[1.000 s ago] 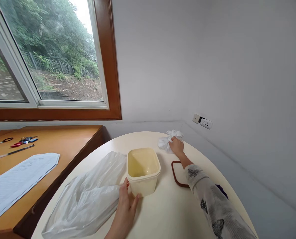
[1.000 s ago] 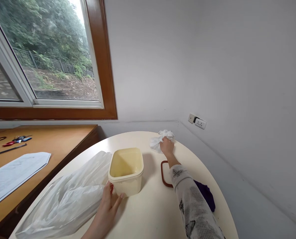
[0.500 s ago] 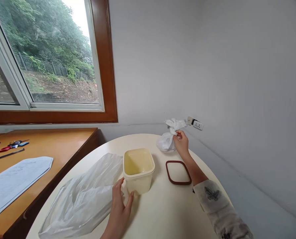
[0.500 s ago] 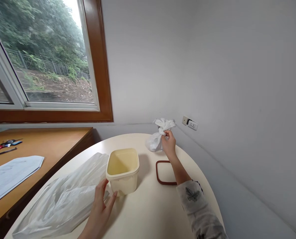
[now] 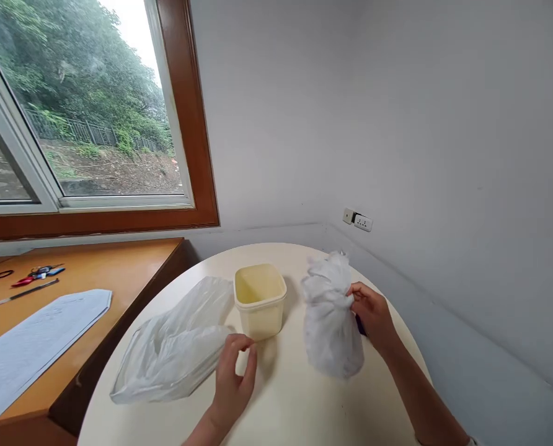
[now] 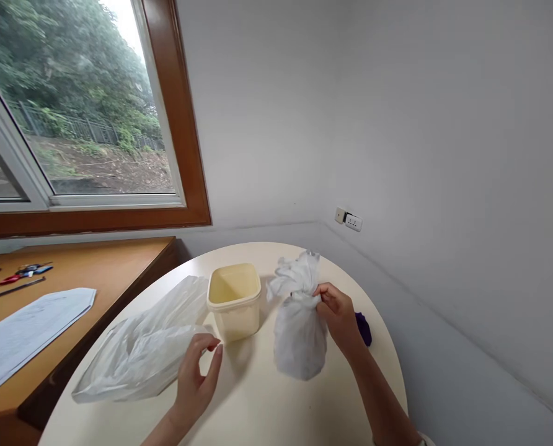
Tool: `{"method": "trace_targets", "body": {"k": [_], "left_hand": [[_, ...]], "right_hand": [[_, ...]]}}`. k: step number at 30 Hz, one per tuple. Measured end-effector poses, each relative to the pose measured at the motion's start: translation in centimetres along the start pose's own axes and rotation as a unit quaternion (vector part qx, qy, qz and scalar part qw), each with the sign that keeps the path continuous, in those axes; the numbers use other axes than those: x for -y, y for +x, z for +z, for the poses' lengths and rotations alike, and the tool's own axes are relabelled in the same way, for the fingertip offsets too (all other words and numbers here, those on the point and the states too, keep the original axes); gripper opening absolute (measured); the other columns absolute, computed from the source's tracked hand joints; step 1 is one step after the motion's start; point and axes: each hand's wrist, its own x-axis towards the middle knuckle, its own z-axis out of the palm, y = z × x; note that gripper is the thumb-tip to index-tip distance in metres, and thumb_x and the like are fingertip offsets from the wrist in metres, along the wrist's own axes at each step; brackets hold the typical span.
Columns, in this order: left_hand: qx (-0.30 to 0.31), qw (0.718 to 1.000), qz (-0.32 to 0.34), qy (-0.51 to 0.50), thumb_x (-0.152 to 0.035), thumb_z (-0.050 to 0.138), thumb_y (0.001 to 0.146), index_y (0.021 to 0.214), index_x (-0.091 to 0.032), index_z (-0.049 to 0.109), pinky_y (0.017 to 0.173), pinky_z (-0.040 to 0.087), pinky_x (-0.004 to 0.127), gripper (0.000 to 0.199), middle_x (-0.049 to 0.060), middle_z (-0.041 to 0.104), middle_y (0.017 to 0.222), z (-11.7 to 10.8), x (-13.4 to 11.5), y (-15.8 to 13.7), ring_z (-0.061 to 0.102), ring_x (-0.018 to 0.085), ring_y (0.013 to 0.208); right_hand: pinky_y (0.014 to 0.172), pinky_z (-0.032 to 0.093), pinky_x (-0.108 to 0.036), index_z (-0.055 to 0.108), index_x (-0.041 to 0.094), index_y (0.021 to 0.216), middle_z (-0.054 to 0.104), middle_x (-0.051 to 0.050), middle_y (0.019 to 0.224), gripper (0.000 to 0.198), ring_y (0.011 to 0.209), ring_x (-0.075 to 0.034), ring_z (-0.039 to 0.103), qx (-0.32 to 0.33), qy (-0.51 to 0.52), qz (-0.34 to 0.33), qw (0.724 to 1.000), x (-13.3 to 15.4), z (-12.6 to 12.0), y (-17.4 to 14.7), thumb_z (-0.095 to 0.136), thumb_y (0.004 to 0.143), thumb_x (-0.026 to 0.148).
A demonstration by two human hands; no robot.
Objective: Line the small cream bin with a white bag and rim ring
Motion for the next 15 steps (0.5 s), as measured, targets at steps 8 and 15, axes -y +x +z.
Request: {"method": "trace_targets", "body": {"k": [8,15], "left_hand": [[0.112,0.985,-0.088,-0.098,-0.029,0.042,0.083,0.067,-0.019,0.049,0.057,0.041,0.026,0.02,0.001,0.05,0.063,1.2,-2.5,-0.8,0.046,0.014,0.06],[0.115,0.964,-0.224,-0.088,-0.048,0.051,0.075,0.076,-0.02,0.06,0.065,0.049,0.036,0.029,0.005,0.063,0.076,2.4,-0.2,-1.8,0.057,0.023,0.074]], "right_hand": [[0.061,0.039,-0.024,0.061,0.017,0.069,0.055,0.0,0.067,0.014,0.066,-0.013,0.05,0.183,0.092,0.068,0.976,0.4,3.2,-3.8,0.049,0.075,0.019],[0.074,0.043,-0.026,0.065,0.017,0.08,0.06,-0.001,0.078,0.015,0.076,-0.014,0.054,0.223,0.068,0.052,0.971,-0.3,7.3,-4.6,0.051,0.075,0.016]]}}
